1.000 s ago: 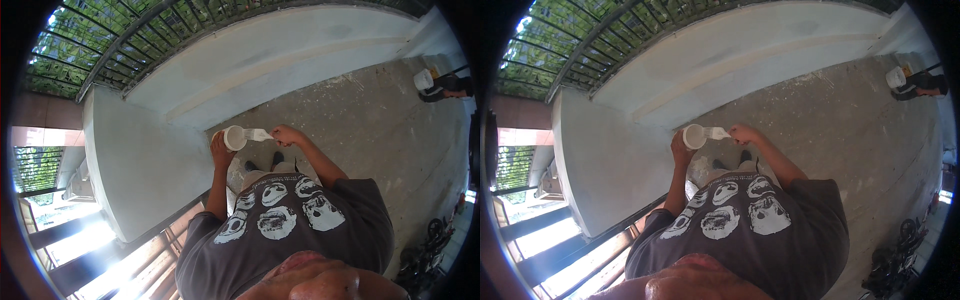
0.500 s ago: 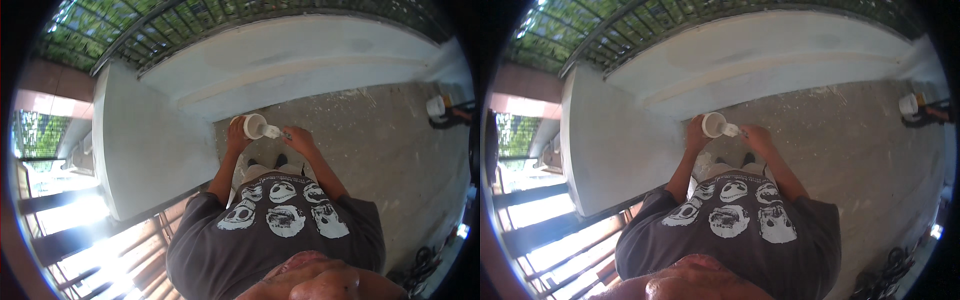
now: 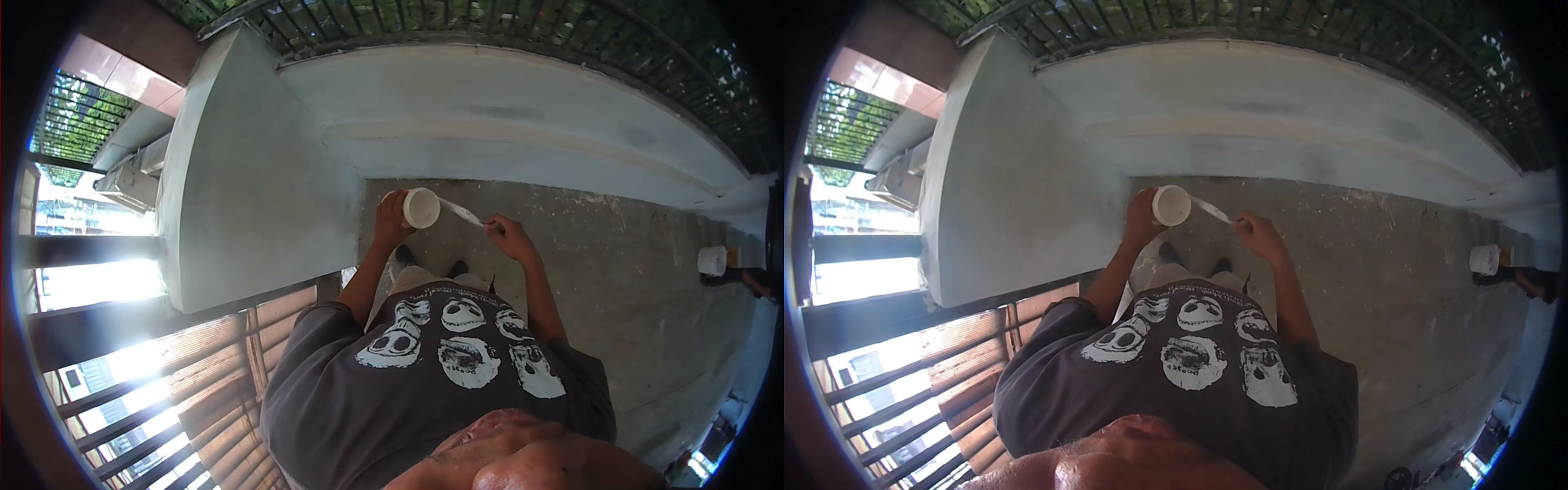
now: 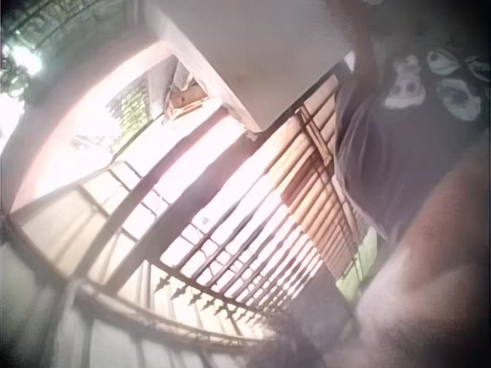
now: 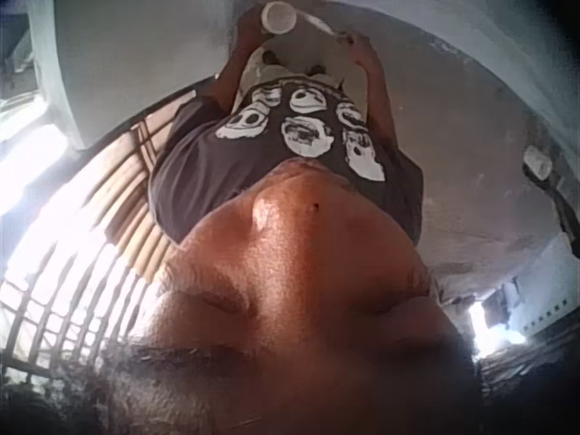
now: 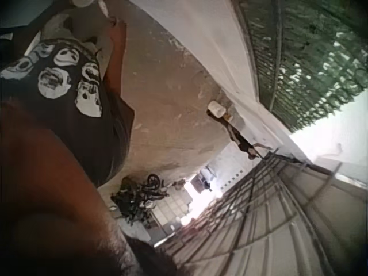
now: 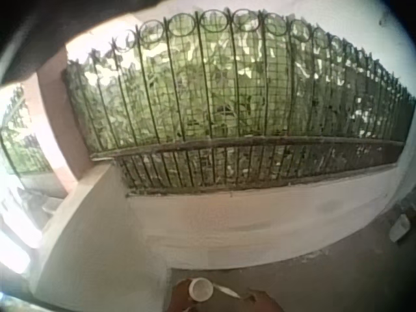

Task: The person is painting a wall using a brush and paint from a small container.

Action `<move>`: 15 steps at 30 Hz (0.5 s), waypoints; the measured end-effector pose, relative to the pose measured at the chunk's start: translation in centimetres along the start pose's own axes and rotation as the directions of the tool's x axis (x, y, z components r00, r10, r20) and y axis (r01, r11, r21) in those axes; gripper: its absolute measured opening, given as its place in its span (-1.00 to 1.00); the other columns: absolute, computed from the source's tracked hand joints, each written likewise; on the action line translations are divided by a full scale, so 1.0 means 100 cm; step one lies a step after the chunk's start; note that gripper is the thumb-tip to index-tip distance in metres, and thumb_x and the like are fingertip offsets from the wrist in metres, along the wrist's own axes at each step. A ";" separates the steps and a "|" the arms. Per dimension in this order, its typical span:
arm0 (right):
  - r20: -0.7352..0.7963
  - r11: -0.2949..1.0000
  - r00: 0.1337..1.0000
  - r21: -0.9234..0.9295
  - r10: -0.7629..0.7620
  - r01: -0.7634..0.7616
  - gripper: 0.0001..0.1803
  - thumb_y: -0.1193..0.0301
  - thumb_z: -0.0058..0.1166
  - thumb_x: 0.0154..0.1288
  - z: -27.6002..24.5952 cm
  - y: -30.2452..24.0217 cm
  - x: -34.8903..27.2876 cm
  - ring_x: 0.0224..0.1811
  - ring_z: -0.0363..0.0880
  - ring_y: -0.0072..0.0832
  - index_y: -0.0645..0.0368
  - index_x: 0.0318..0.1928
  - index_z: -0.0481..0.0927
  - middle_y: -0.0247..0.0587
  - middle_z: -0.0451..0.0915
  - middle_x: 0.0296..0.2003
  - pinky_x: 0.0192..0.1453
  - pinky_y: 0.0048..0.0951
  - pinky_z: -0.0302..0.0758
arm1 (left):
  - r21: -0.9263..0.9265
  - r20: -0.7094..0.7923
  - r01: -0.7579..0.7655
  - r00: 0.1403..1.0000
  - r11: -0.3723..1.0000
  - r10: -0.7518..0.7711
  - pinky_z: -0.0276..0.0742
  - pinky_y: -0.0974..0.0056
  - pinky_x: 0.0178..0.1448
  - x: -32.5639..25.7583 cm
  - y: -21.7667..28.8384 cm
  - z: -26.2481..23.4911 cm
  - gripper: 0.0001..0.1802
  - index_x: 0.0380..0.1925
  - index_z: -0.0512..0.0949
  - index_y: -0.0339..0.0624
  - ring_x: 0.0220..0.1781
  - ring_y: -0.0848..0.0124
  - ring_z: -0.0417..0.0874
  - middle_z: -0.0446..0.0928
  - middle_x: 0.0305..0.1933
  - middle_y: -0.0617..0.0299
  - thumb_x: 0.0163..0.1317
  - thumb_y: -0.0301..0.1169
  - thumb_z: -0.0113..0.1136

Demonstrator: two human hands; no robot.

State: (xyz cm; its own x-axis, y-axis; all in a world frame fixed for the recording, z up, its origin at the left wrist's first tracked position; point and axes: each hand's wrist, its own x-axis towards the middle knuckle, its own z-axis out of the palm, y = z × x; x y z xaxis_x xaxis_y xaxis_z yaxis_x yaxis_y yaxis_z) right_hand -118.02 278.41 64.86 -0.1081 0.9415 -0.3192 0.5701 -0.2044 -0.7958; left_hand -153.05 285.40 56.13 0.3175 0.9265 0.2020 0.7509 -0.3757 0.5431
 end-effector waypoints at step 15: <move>0.398 0.782 0.858 0.396 0.325 -0.480 -0.72 0.15 0.01 0.58 0.111 -0.064 0.137 -0.70 0.16 -0.75 0.09 -0.01 0.56 -0.45 0.45 -0.52 -0.64 -0.58 0.08 | -0.109 -0.133 0.018 0.991 0.994 -0.033 0.37 -0.12 0.44 0.033 -0.134 -0.073 0.16 0.36 0.34 -0.13 0.41 -0.06 0.47 0.46 0.36 -0.02 -0.37 -0.30 0.75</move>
State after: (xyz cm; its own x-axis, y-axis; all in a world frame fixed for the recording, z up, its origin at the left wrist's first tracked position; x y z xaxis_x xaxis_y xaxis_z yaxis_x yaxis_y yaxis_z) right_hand -132.17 289.67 59.92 -0.2319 0.6345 -0.7373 0.1752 -0.7183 -0.6733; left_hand -166.28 293.64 55.49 0.2126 0.9329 0.2906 0.6888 -0.3540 0.6326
